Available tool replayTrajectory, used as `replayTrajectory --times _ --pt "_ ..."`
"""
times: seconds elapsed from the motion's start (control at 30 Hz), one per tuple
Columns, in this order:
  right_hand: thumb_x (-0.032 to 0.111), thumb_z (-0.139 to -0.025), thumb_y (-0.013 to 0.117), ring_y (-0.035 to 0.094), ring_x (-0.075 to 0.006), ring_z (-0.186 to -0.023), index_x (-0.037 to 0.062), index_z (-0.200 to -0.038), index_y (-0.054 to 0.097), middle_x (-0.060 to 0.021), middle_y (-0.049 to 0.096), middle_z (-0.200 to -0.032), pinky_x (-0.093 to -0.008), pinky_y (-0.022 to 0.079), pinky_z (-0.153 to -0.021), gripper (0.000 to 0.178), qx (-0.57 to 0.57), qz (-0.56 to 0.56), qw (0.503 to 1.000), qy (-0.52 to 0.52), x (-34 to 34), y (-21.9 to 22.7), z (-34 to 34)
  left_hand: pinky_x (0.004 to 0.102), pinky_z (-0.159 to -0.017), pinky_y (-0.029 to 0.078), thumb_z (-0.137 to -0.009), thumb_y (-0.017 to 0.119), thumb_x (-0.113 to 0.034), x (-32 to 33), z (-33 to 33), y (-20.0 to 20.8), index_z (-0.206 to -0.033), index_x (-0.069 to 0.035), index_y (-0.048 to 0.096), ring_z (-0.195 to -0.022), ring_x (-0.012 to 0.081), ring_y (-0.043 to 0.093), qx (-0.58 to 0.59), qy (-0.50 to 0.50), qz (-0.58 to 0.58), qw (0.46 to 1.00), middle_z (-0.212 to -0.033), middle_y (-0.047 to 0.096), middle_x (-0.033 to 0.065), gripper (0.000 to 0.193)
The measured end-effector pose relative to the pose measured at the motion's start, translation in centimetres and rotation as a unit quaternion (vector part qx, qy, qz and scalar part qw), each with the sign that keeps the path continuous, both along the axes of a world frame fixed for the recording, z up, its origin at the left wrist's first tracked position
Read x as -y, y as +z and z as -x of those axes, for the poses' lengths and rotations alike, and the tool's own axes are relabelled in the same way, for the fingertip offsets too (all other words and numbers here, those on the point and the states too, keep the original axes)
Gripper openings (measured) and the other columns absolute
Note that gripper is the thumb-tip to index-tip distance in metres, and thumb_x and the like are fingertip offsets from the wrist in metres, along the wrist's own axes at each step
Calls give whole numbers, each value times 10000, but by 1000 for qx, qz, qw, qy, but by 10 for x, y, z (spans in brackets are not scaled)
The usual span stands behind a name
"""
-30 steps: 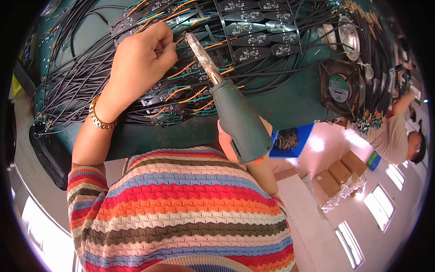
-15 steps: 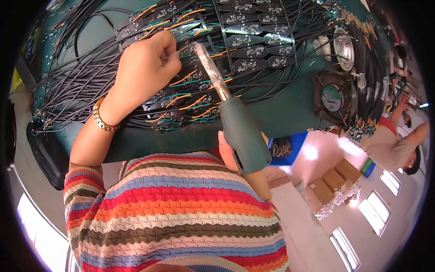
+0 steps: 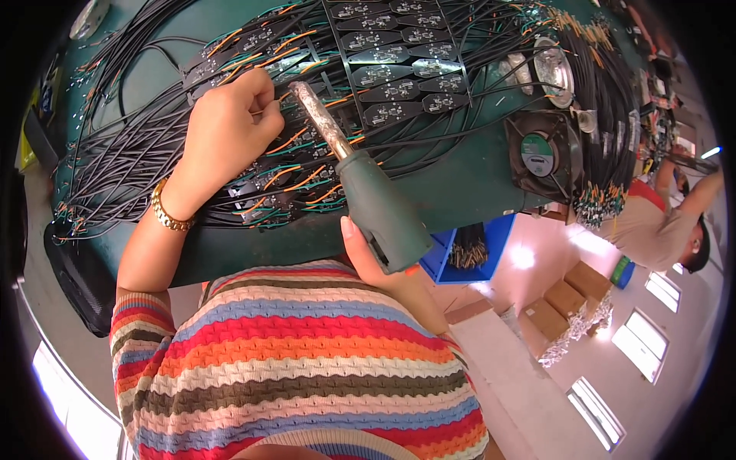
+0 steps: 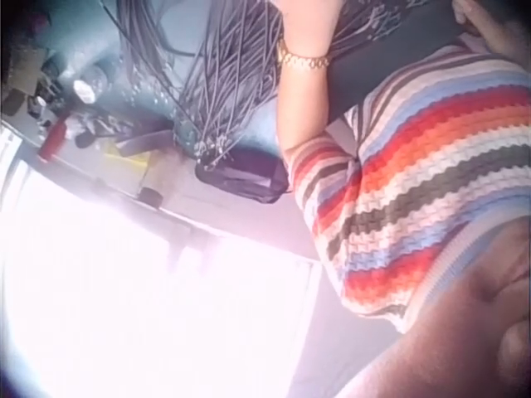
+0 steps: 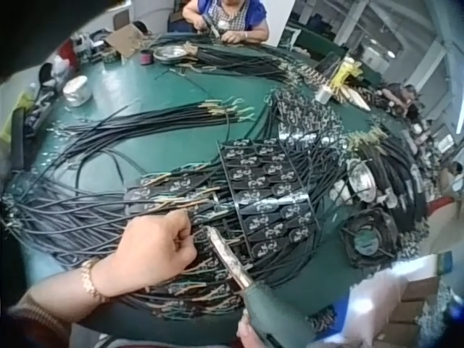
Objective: The person solders wires onto circuit boards using a soldering tool, positioning the wire connections by hand and applying heat with the tool across the circuit board array.
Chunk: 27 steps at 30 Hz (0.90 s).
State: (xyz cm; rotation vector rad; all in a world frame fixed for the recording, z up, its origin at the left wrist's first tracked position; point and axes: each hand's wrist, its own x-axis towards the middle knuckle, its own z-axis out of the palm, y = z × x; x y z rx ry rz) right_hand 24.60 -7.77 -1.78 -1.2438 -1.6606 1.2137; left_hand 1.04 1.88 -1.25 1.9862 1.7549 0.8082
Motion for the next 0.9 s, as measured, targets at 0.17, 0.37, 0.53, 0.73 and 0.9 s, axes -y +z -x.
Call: replayTrajectory --times 0.17,0.37,0.53,0.73,0.9 --pt "16 -904 563 550 -109 -637 -2 -1150 510 -50 548 -746 -243 447 -556 252 22 -31 999 -7 0 -4 1 442 -525 480 -737 625 -96 0 -1 0 -730 -52 537 -578 353 606 13 0 1 1000 -580 574 141 99" --pt "21 -907 562 549 -91 -618 10 -1032 545 -46 565 -759 -237 441 -536 126 10 -9 1000 -1 -2 0 2 343 -503 453 -754 645 -55 0 0 -3 -750 -40 530 -516 270 584 -1 2 -6 1000 -577 557 112 116" --pt "44 -910 566 554 -84 -614 18 -957 558 -35 570 -736 -229 434 -524 54 15 12 1000 -12 -3 4 5 347 -502 452 -754 645 -59 0 0 -2 -745 -41 526 -517 276 582 -1 0 -6 1000 -574 554 110 120" --pt "61 -914 559 551 -89 -604 17 -921 554 -45 569 -755 -227 427 -518 45 41 35 998 -8 -2 7 5 366 -504 451 -739 640 -59 -1 0 -3 -734 -41 522 -529 303 579 -5 7 -3 1000 -569 549 117 120" --pt "45 -898 562 552 -116 -596 7 -932 538 -73 559 -771 -238 432 -524 55 19 20 999 -30 1 0 4 389 -515 460 -730 639 -78 -1 0 -3 -726 -42 526 -546 320 588 -9 2 -5 1000 -576 564 121 118"
